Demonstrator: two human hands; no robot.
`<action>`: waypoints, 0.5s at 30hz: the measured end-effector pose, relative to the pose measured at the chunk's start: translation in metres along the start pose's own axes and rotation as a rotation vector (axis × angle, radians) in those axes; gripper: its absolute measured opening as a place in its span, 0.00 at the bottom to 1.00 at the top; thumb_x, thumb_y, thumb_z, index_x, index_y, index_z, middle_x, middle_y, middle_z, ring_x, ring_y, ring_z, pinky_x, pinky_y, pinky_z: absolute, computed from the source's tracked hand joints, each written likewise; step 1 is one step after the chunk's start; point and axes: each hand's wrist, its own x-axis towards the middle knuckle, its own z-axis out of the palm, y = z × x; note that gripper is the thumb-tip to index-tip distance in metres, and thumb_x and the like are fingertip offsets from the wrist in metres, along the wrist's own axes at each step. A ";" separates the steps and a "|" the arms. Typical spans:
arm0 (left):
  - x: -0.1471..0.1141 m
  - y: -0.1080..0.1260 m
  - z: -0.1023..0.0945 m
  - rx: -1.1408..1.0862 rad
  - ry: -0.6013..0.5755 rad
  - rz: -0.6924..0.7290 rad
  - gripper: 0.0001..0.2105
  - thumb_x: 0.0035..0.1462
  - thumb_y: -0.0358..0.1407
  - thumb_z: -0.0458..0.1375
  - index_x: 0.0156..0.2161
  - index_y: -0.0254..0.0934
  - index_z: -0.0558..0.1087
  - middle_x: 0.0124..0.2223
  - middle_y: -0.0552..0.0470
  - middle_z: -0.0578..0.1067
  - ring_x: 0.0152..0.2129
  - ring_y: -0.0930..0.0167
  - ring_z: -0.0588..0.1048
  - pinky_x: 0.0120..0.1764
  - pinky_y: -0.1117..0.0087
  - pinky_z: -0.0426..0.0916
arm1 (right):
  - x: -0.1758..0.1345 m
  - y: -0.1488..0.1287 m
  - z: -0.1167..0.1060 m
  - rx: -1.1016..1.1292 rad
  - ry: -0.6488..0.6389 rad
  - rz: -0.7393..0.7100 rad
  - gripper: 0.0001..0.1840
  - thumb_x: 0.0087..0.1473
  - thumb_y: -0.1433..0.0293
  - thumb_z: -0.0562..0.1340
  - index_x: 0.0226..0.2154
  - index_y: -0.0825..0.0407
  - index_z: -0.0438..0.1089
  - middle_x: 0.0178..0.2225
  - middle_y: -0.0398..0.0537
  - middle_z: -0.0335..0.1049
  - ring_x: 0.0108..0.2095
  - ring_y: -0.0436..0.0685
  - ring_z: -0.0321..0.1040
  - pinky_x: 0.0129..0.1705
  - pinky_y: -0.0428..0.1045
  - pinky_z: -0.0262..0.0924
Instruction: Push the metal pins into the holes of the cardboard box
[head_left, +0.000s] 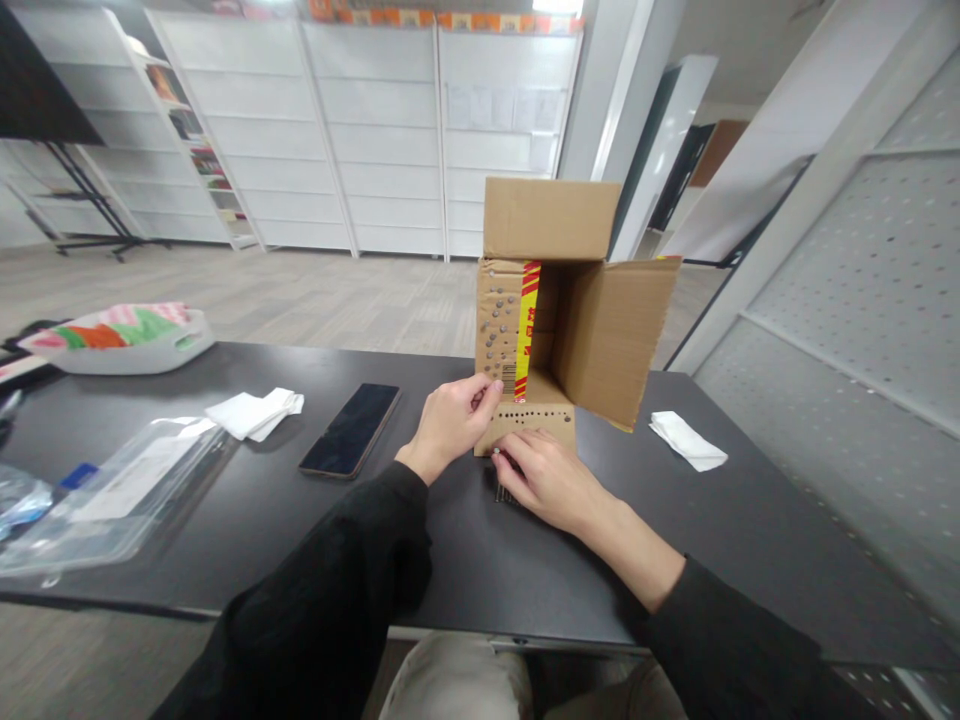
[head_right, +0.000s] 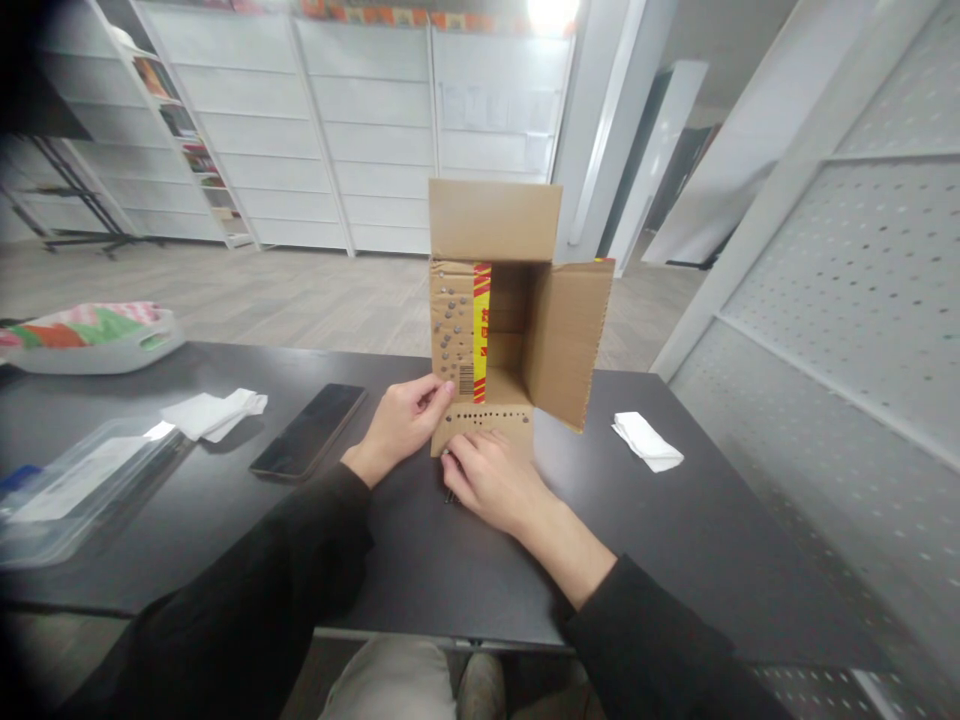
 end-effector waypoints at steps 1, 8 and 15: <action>0.000 0.000 0.000 0.004 0.001 0.000 0.19 0.63 0.45 0.47 0.26 0.37 0.69 0.22 0.55 0.67 0.19 0.75 0.61 0.26 0.73 0.54 | 0.000 0.001 0.001 0.006 0.002 0.000 0.07 0.63 0.72 0.54 0.35 0.53 0.66 0.34 0.51 0.72 0.37 0.58 0.69 0.43 0.53 0.60; 0.001 -0.001 0.000 0.006 0.000 0.004 0.18 0.64 0.44 0.47 0.27 0.37 0.69 0.22 0.55 0.68 0.19 0.75 0.62 0.26 0.73 0.54 | 0.001 0.007 0.001 0.056 0.036 -0.007 0.05 0.61 0.74 0.55 0.37 0.53 0.66 0.35 0.52 0.72 0.38 0.58 0.69 0.42 0.52 0.61; 0.001 -0.001 -0.001 0.008 0.004 -0.013 0.18 0.63 0.44 0.47 0.27 0.37 0.70 0.22 0.54 0.68 0.19 0.75 0.63 0.26 0.73 0.54 | 0.011 0.011 -0.001 0.110 0.197 0.013 0.10 0.65 0.71 0.50 0.40 0.52 0.65 0.36 0.54 0.73 0.37 0.59 0.70 0.42 0.53 0.62</action>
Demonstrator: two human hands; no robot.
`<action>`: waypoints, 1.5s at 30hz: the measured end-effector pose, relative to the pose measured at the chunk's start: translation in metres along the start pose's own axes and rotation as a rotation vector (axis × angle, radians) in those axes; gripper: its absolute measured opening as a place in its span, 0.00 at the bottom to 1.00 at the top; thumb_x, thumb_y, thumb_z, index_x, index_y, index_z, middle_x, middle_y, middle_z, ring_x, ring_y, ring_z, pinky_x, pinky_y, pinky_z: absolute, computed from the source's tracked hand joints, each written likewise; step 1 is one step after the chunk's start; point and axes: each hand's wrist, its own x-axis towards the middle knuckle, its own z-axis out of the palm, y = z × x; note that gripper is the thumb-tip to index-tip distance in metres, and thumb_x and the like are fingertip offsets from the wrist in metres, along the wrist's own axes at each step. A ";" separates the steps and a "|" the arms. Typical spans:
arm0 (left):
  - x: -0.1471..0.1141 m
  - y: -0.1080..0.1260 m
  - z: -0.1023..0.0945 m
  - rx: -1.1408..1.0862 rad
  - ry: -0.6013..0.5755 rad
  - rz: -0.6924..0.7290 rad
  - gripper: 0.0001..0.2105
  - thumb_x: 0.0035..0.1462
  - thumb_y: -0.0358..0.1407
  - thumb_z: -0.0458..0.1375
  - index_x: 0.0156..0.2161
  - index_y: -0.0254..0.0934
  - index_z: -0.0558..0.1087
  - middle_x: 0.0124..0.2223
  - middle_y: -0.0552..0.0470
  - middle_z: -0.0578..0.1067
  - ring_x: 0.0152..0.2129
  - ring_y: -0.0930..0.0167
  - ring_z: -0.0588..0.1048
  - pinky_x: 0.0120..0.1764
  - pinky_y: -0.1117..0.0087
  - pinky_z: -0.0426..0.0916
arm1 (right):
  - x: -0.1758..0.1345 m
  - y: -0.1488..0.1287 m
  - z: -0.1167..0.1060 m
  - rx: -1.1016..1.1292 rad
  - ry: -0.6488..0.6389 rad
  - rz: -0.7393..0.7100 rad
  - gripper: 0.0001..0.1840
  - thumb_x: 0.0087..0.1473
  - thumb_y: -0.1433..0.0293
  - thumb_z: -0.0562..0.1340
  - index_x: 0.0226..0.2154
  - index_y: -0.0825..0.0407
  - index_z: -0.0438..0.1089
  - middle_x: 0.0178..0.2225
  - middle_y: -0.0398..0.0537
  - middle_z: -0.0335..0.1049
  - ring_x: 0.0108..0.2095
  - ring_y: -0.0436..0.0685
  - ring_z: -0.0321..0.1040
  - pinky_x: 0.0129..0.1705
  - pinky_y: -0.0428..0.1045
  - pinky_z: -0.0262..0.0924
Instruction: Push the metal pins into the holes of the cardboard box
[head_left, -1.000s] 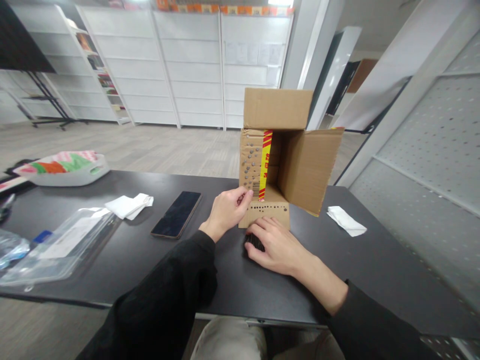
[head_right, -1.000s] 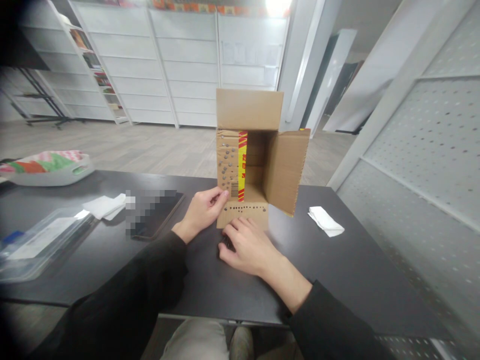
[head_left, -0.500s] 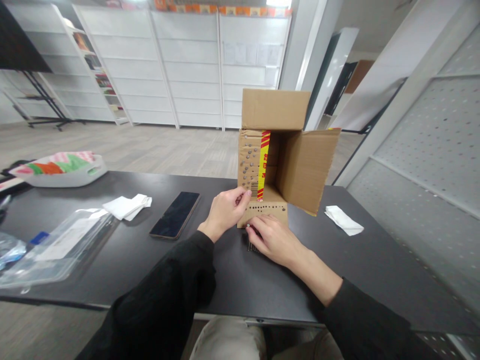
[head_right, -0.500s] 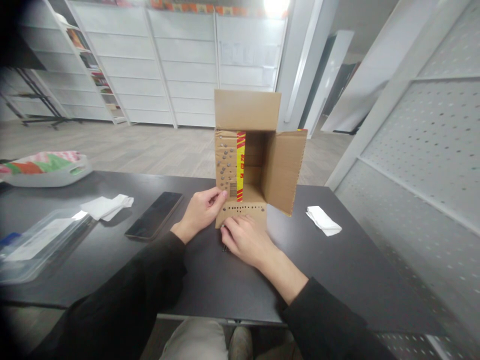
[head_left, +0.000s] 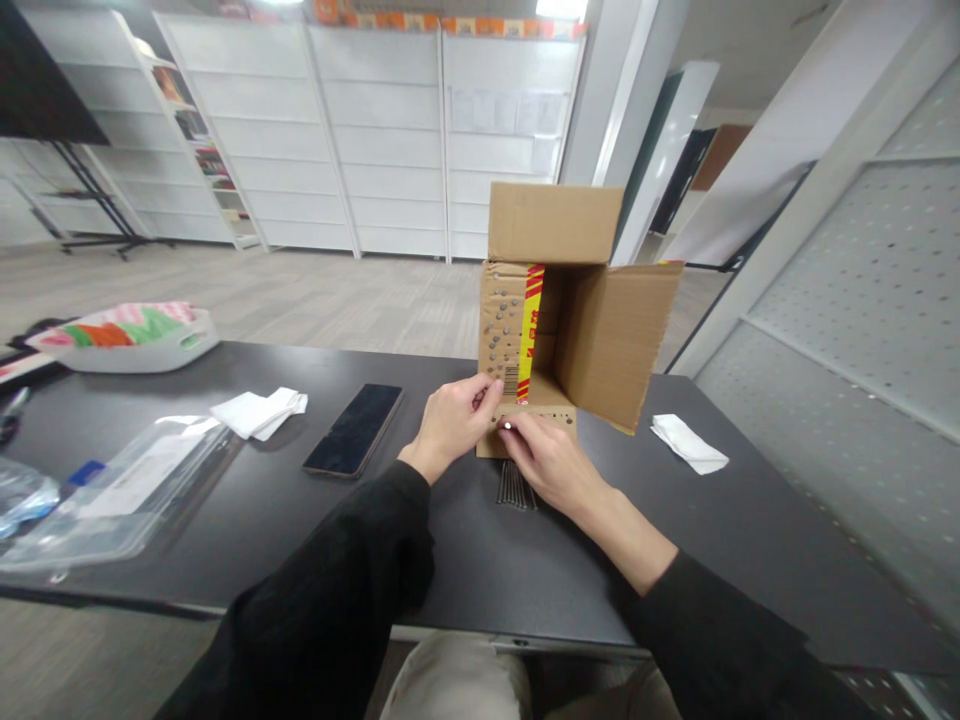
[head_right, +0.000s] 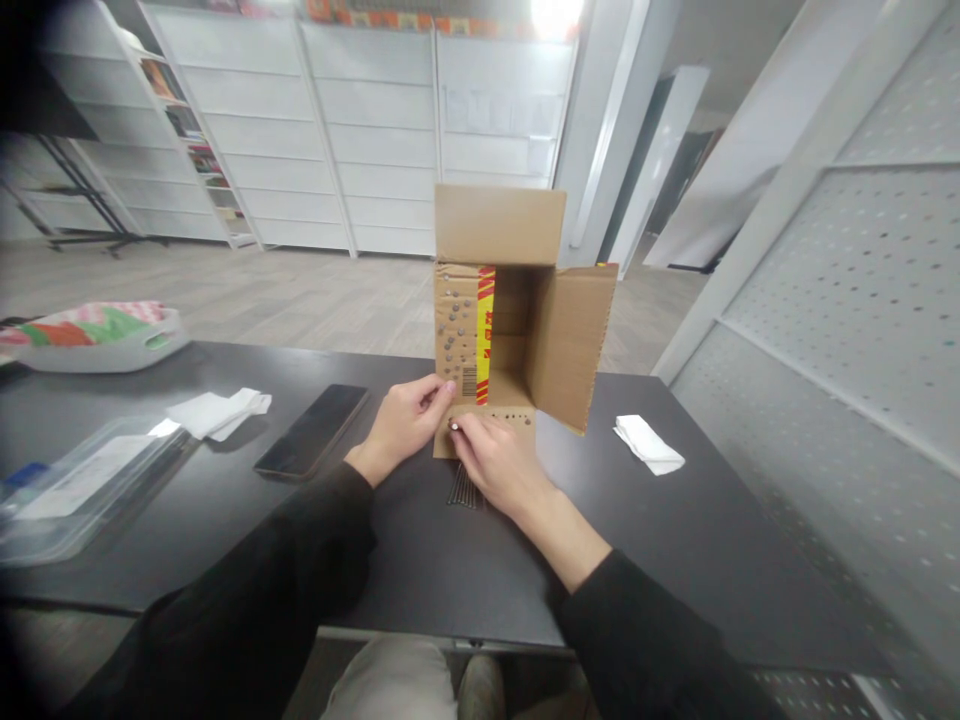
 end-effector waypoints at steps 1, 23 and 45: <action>0.000 0.000 0.000 0.001 0.005 -0.006 0.18 0.63 0.45 0.47 0.27 0.37 0.70 0.22 0.54 0.69 0.19 0.75 0.63 0.26 0.73 0.54 | 0.001 0.001 0.001 0.001 0.013 0.000 0.10 0.65 0.71 0.50 0.40 0.52 0.65 0.37 0.54 0.73 0.38 0.59 0.70 0.43 0.53 0.62; 0.000 0.000 -0.001 0.002 0.063 -0.075 0.18 0.63 0.46 0.47 0.28 0.38 0.70 0.24 0.54 0.71 0.19 0.75 0.64 0.26 0.73 0.55 | 0.016 0.008 0.017 -0.142 0.046 0.010 0.14 0.66 0.70 0.47 0.42 0.53 0.66 0.38 0.56 0.72 0.40 0.61 0.65 0.41 0.54 0.58; 0.001 -0.001 -0.002 0.003 0.105 -0.085 0.19 0.63 0.46 0.47 0.28 0.37 0.70 0.24 0.54 0.71 0.19 0.75 0.64 0.26 0.73 0.54 | 0.018 0.011 0.015 -0.162 0.112 0.036 0.13 0.66 0.69 0.48 0.42 0.52 0.67 0.39 0.56 0.72 0.43 0.62 0.65 0.45 0.56 0.60</action>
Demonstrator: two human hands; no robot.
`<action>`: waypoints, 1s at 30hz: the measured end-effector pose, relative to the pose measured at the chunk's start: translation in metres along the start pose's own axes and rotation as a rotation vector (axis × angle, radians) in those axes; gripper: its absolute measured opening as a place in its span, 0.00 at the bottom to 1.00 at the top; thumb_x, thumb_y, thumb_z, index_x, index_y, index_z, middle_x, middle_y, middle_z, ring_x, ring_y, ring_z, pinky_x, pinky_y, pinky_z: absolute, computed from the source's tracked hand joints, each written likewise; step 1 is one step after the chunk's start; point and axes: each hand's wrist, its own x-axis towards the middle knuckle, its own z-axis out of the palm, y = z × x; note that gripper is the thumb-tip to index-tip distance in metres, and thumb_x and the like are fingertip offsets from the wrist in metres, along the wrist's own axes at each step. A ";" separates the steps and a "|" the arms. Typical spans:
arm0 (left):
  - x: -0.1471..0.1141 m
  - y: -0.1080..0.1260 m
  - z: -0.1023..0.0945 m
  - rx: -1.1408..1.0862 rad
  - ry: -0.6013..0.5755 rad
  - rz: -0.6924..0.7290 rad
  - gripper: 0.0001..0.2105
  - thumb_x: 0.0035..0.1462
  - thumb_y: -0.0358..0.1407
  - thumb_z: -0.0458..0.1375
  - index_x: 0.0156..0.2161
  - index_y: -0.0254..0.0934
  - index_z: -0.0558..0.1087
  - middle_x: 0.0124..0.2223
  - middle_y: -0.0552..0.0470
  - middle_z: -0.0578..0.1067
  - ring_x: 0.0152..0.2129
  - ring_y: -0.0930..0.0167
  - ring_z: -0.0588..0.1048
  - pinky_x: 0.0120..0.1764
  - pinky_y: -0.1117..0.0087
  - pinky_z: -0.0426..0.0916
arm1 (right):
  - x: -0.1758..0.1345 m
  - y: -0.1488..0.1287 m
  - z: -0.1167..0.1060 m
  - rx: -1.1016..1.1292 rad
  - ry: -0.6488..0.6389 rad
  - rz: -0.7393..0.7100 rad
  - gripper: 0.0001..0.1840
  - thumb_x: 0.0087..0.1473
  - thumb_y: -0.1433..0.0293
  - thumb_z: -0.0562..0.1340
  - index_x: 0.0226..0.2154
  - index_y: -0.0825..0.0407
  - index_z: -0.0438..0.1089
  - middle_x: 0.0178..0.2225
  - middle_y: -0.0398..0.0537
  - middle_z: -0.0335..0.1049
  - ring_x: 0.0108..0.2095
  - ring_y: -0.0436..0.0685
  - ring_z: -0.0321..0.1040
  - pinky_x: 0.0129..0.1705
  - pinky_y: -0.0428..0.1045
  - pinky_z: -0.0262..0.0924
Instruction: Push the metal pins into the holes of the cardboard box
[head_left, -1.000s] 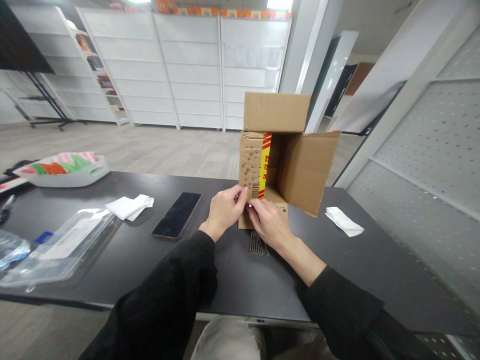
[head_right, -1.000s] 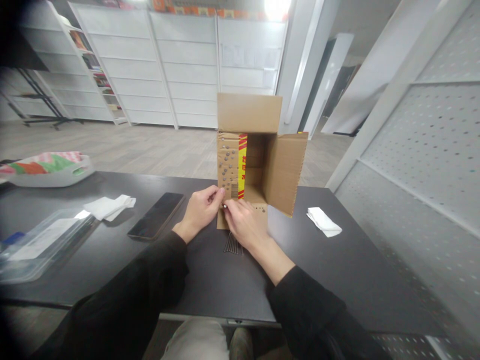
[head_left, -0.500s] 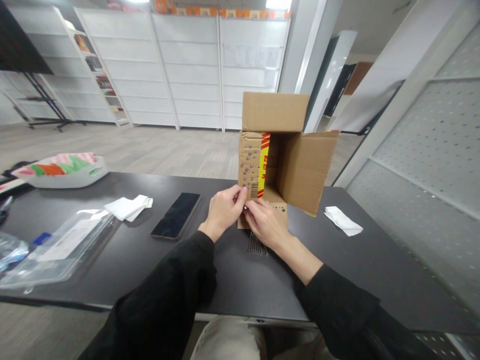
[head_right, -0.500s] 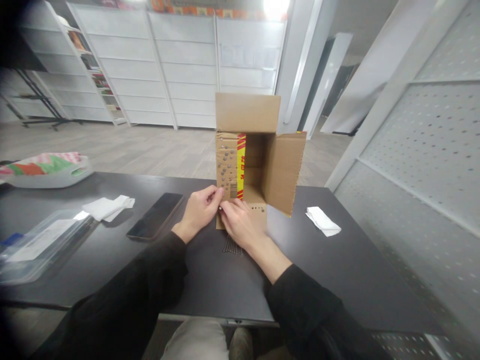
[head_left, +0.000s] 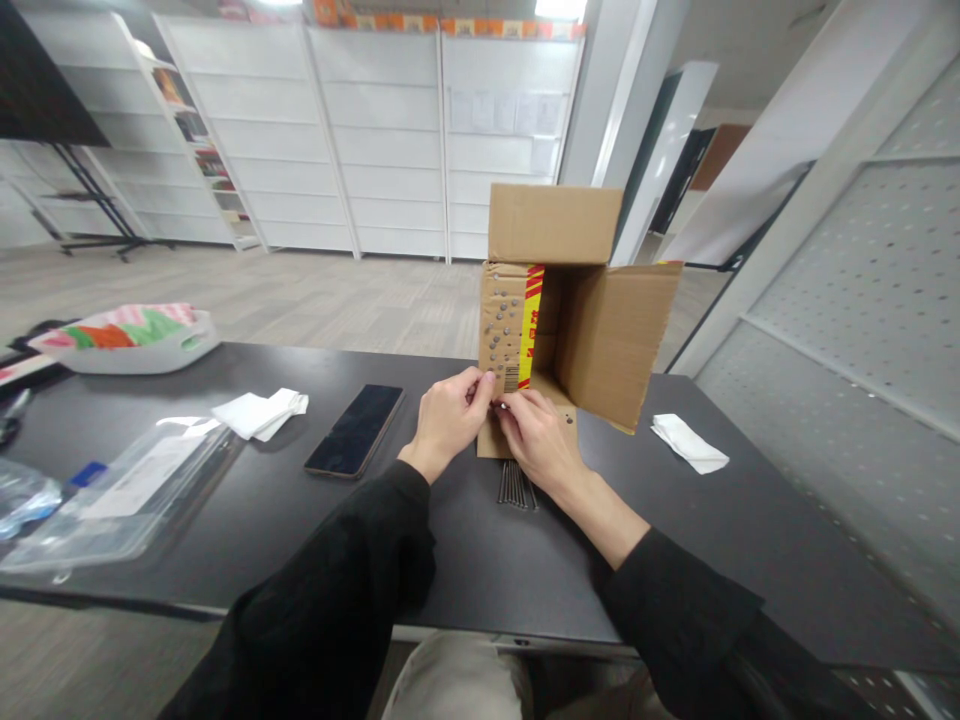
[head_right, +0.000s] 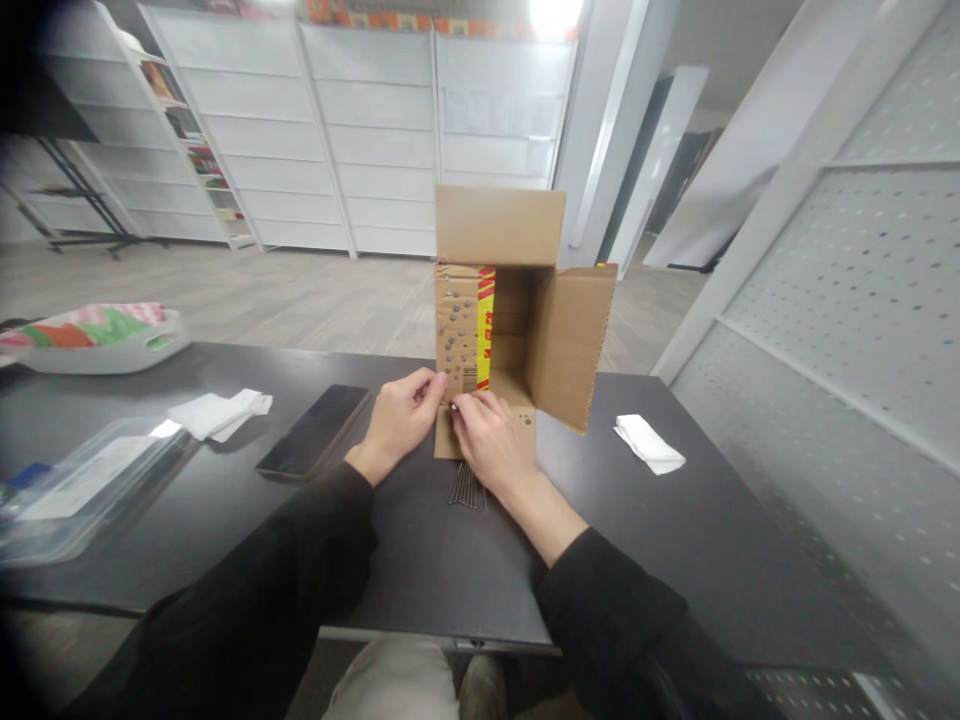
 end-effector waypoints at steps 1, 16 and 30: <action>0.000 0.000 0.000 0.001 0.002 0.002 0.19 0.64 0.46 0.46 0.28 0.37 0.70 0.24 0.54 0.71 0.19 0.75 0.64 0.26 0.73 0.54 | 0.000 0.001 0.000 0.008 0.011 0.004 0.13 0.66 0.70 0.49 0.43 0.52 0.67 0.40 0.56 0.72 0.44 0.61 0.65 0.45 0.56 0.61; 0.000 -0.001 0.000 -0.002 0.021 -0.002 0.19 0.63 0.46 0.47 0.27 0.37 0.69 0.23 0.54 0.69 0.19 0.75 0.63 0.26 0.73 0.54 | -0.002 -0.001 0.004 -0.010 0.002 -0.090 0.12 0.65 0.70 0.50 0.39 0.53 0.68 0.36 0.55 0.73 0.41 0.61 0.66 0.41 0.54 0.59; 0.001 0.000 -0.002 -0.009 0.031 -0.022 0.18 0.63 0.46 0.47 0.27 0.38 0.69 0.23 0.55 0.69 0.19 0.75 0.63 0.27 0.73 0.55 | -0.006 -0.003 -0.002 -0.002 0.001 -0.086 0.11 0.65 0.69 0.51 0.38 0.52 0.68 0.34 0.53 0.72 0.36 0.59 0.65 0.38 0.52 0.56</action>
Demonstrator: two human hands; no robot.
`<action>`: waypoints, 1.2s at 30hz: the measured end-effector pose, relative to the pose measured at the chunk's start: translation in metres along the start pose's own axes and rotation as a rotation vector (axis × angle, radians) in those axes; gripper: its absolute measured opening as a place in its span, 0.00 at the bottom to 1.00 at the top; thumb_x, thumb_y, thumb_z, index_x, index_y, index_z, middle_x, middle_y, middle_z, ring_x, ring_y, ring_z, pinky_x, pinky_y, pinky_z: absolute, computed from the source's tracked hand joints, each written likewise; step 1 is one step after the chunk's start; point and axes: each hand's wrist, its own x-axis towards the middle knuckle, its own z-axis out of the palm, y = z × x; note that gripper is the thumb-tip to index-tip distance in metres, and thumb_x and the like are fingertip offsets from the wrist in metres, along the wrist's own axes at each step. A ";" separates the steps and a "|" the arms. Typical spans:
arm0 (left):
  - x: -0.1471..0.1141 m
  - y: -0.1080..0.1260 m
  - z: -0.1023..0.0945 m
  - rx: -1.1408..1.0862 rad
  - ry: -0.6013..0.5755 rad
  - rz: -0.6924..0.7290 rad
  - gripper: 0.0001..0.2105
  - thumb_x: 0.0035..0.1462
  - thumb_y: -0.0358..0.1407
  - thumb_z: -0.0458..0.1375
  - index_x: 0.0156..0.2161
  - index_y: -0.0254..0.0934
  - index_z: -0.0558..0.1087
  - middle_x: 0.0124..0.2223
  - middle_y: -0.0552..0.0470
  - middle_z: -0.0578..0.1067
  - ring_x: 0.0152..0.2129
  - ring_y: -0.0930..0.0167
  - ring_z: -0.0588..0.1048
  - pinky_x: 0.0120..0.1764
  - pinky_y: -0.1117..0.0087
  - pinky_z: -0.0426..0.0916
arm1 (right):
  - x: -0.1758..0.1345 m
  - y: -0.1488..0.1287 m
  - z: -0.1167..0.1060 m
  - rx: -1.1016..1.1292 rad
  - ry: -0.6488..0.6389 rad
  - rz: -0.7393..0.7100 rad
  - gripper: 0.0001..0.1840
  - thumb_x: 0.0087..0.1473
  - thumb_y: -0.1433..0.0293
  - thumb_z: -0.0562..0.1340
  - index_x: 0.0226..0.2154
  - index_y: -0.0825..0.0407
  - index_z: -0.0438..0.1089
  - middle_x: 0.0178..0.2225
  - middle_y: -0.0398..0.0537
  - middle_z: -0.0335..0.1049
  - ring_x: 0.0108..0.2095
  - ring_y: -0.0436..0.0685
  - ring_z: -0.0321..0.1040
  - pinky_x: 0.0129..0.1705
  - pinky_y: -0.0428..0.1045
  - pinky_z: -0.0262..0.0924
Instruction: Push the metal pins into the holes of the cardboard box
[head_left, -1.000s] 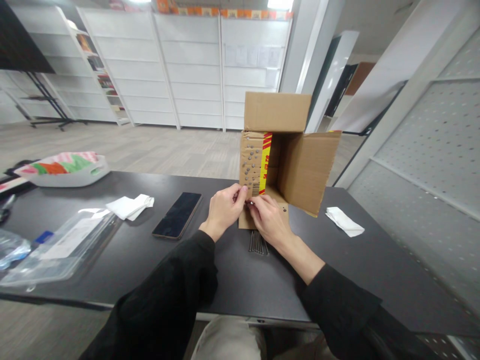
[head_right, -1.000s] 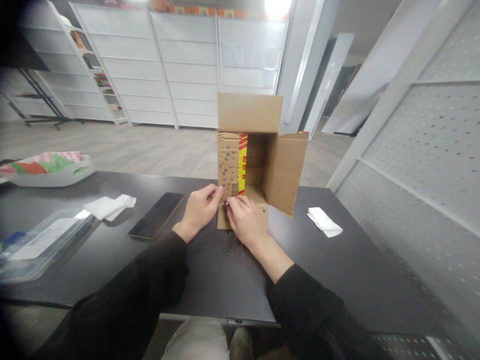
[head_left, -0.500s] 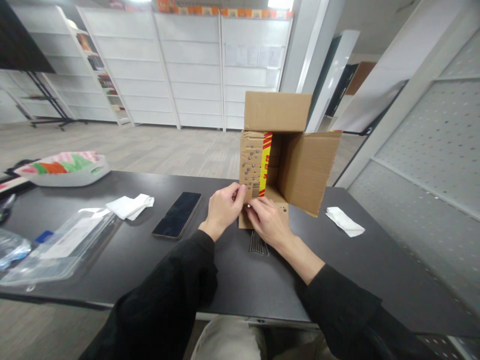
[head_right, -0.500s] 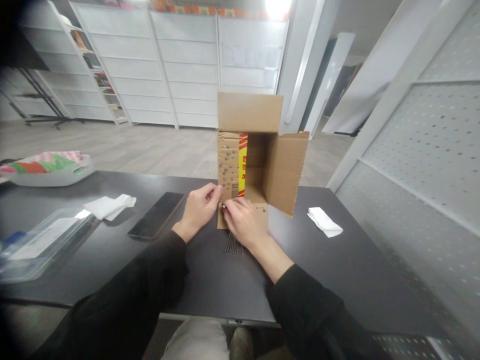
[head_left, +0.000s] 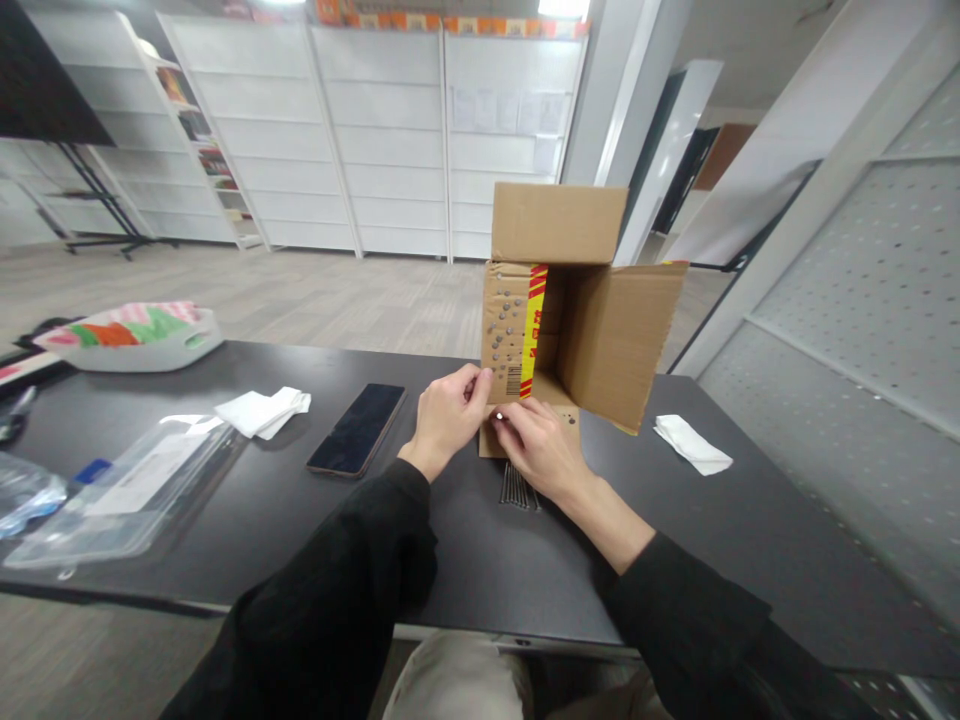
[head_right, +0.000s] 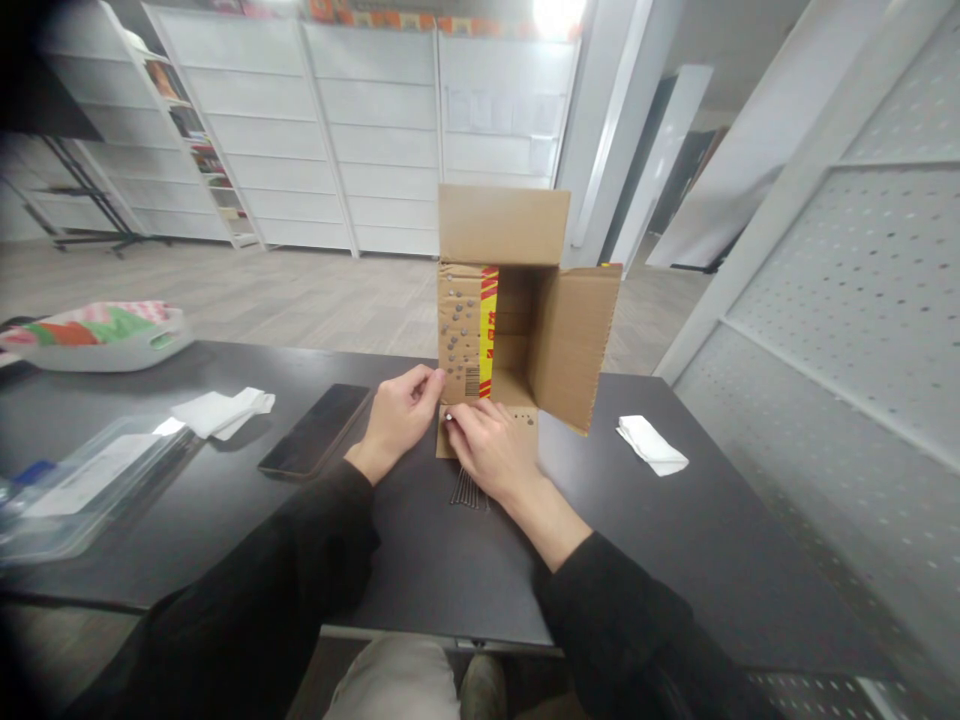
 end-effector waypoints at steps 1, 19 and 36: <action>0.000 0.000 0.000 0.002 -0.002 -0.001 0.18 0.63 0.46 0.47 0.27 0.38 0.69 0.23 0.55 0.69 0.19 0.75 0.63 0.27 0.73 0.55 | 0.000 0.000 0.000 -0.006 0.008 0.007 0.11 0.65 0.69 0.51 0.37 0.52 0.68 0.34 0.53 0.72 0.36 0.59 0.65 0.37 0.52 0.56; 0.000 -0.001 0.001 -0.001 -0.005 0.005 0.19 0.63 0.46 0.47 0.27 0.38 0.69 0.23 0.54 0.69 0.19 0.75 0.62 0.27 0.73 0.55 | -0.001 0.003 0.000 0.061 0.000 0.036 0.10 0.64 0.70 0.52 0.38 0.51 0.68 0.35 0.53 0.72 0.36 0.60 0.65 0.39 0.53 0.59; 0.000 -0.002 0.001 0.017 -0.007 0.007 0.19 0.63 0.46 0.46 0.28 0.38 0.70 0.24 0.54 0.70 0.19 0.74 0.64 0.27 0.73 0.55 | -0.001 0.006 0.000 0.059 0.038 0.092 0.09 0.64 0.70 0.53 0.38 0.52 0.69 0.35 0.54 0.72 0.37 0.60 0.66 0.40 0.54 0.61</action>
